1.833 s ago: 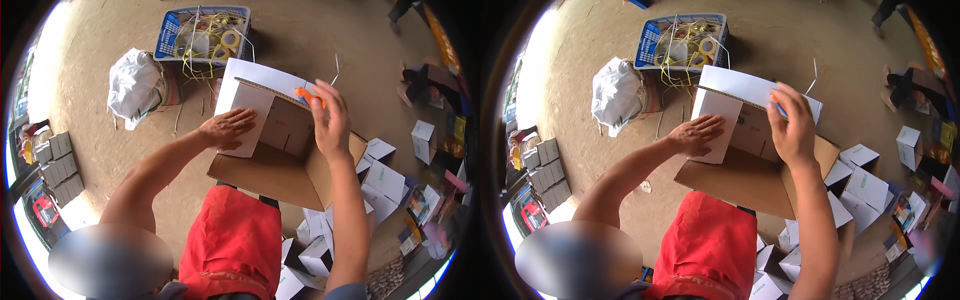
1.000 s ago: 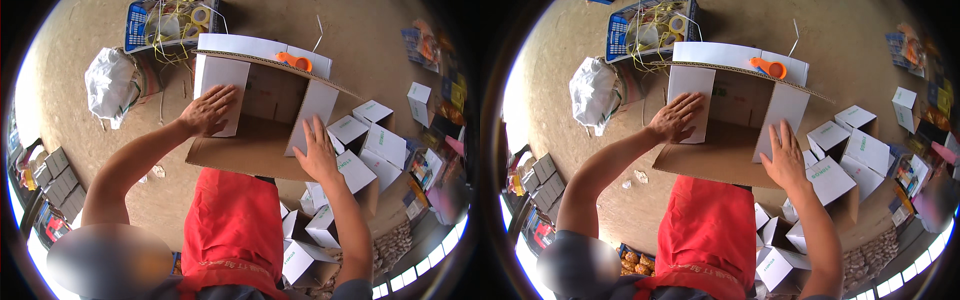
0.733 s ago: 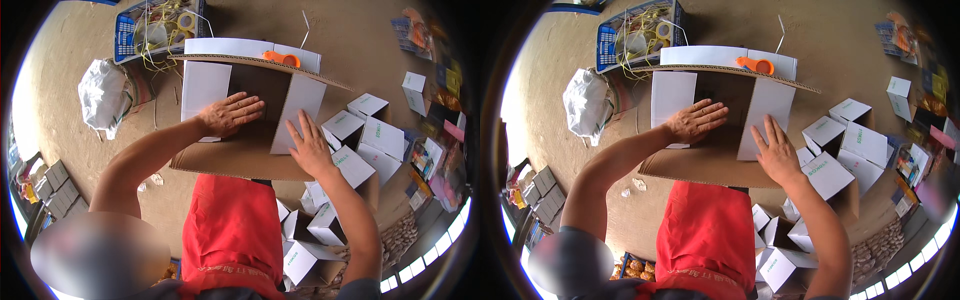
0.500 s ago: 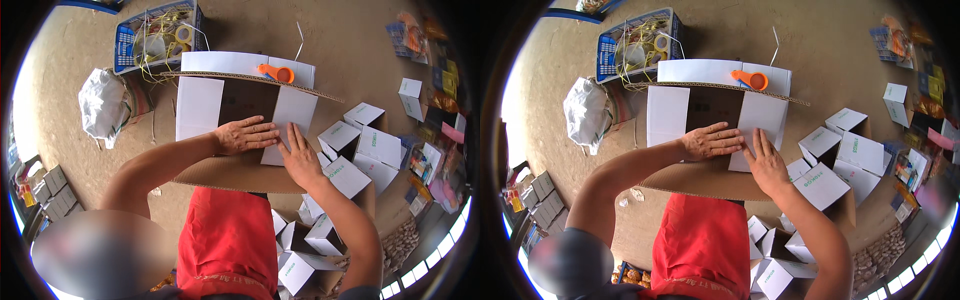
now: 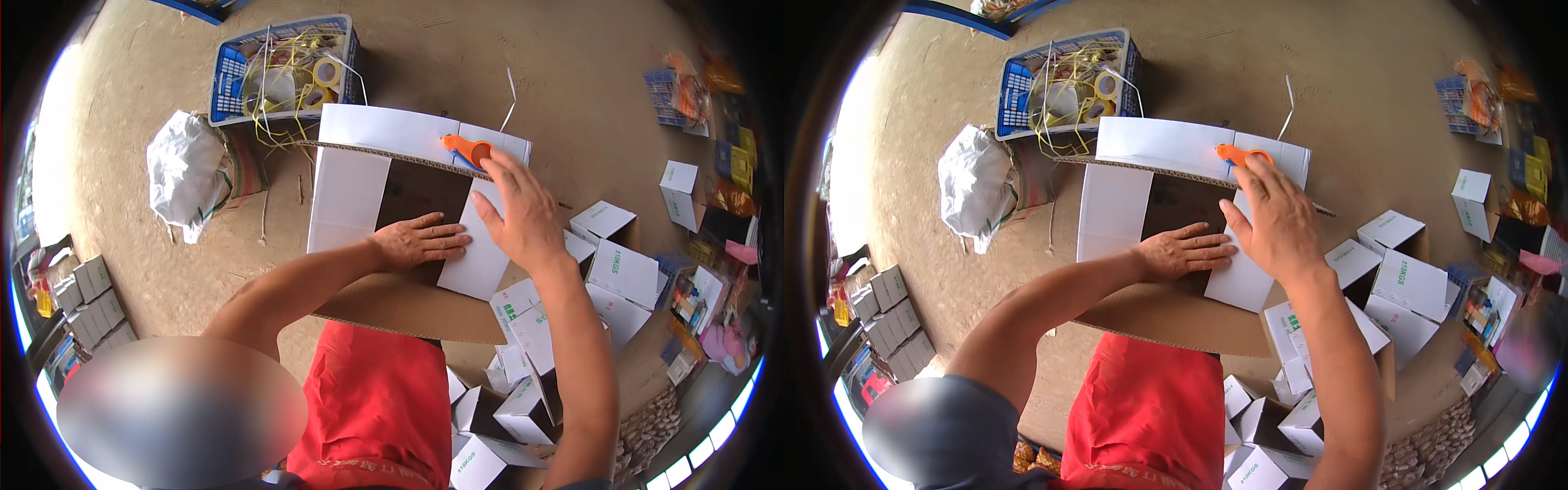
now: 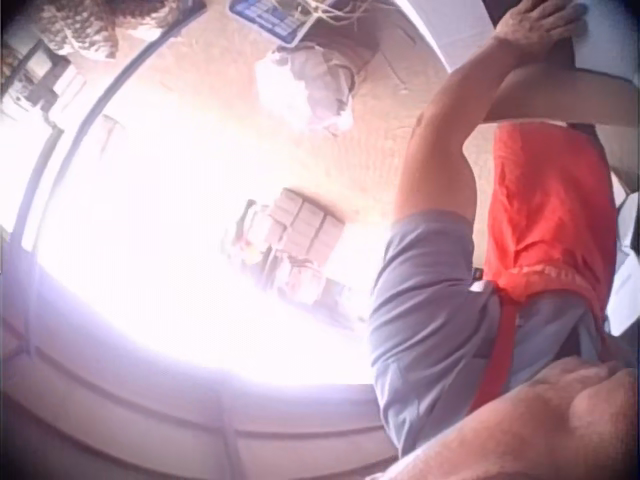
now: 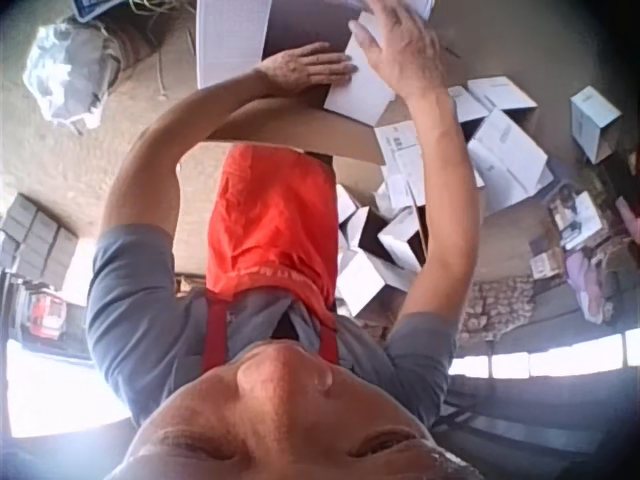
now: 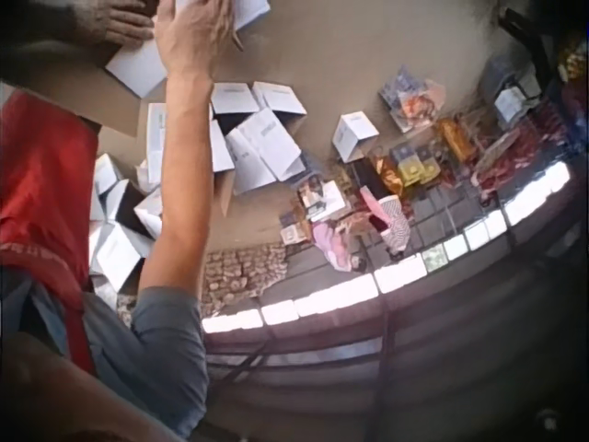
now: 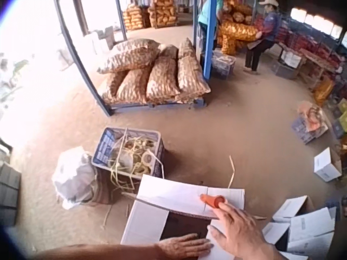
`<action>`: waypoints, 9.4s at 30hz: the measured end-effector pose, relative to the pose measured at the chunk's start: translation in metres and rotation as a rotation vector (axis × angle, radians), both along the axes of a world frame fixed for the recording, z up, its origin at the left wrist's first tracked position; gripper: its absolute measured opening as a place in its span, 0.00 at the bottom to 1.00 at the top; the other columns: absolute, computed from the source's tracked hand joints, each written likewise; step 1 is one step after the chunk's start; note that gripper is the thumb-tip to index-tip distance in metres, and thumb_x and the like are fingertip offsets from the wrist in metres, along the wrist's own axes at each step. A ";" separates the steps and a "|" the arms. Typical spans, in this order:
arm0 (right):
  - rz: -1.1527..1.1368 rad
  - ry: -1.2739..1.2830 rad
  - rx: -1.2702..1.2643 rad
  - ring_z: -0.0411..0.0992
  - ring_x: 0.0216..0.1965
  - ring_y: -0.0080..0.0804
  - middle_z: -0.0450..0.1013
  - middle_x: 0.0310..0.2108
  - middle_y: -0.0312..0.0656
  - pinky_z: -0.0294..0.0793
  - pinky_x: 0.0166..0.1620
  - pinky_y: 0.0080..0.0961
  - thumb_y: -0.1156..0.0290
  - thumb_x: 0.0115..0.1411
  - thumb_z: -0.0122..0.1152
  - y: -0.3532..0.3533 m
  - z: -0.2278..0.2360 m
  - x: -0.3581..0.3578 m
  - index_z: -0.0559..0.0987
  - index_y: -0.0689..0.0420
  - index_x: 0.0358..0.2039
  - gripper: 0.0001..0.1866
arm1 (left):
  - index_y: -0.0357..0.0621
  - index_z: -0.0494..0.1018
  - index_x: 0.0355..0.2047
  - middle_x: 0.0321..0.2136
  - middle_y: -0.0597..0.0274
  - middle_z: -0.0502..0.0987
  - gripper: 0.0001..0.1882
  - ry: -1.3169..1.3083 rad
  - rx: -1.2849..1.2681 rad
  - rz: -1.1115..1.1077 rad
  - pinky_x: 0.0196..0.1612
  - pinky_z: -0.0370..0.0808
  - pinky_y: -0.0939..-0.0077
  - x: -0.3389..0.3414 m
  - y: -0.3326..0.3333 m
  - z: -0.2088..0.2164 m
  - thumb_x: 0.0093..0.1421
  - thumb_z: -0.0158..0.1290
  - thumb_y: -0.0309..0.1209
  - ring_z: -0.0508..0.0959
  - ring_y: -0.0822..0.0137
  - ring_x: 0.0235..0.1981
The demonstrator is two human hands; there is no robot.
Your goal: Assemble and tape together cardboard boxes for produce packaging.
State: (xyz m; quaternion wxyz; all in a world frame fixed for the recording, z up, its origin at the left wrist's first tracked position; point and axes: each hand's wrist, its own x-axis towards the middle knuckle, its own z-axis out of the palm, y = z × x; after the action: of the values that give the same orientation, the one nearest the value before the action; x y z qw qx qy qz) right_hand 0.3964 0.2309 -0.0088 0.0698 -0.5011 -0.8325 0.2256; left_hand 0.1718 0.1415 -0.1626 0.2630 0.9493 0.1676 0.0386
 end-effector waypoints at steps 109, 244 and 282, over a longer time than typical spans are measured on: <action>-0.301 1.218 -1.077 0.67 0.10 0.26 0.71 0.15 0.41 0.68 0.13 0.22 0.37 0.54 0.73 -0.050 -0.104 -0.002 0.75 0.72 0.39 0.42 | 0.40 0.68 0.62 0.68 0.52 0.67 0.33 -0.237 -0.094 0.943 0.73 0.60 0.53 -0.025 -0.037 0.036 0.53 0.57 0.24 0.64 0.55 0.72; 0.581 0.616 -0.698 0.74 0.22 0.43 0.74 0.24 0.46 0.74 0.30 0.33 0.41 0.68 0.55 -0.020 -0.109 -0.079 0.77 0.70 0.54 0.38 | 0.36 0.56 0.73 0.74 0.45 0.56 0.32 -0.311 -0.329 1.292 0.76 0.50 0.55 -0.133 -0.089 0.034 0.71 0.44 0.37 0.55 0.49 0.75; 0.127 -0.142 -0.829 0.80 0.33 0.56 0.80 0.28 0.58 0.79 0.40 0.45 0.48 0.65 0.62 -0.037 -0.022 0.049 0.81 0.67 0.43 0.29 | 0.33 0.62 0.69 0.74 0.47 0.56 0.41 0.252 -0.040 0.842 0.77 0.47 0.55 -0.024 -0.077 0.042 0.64 0.53 0.50 0.55 0.52 0.76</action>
State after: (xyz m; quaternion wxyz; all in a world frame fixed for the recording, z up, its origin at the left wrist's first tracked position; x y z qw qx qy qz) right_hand 0.4450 0.1935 -0.0309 -0.2091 -0.4486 -0.7035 0.5101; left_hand 0.1476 0.0645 -0.1206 0.2200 0.7904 0.5712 0.0231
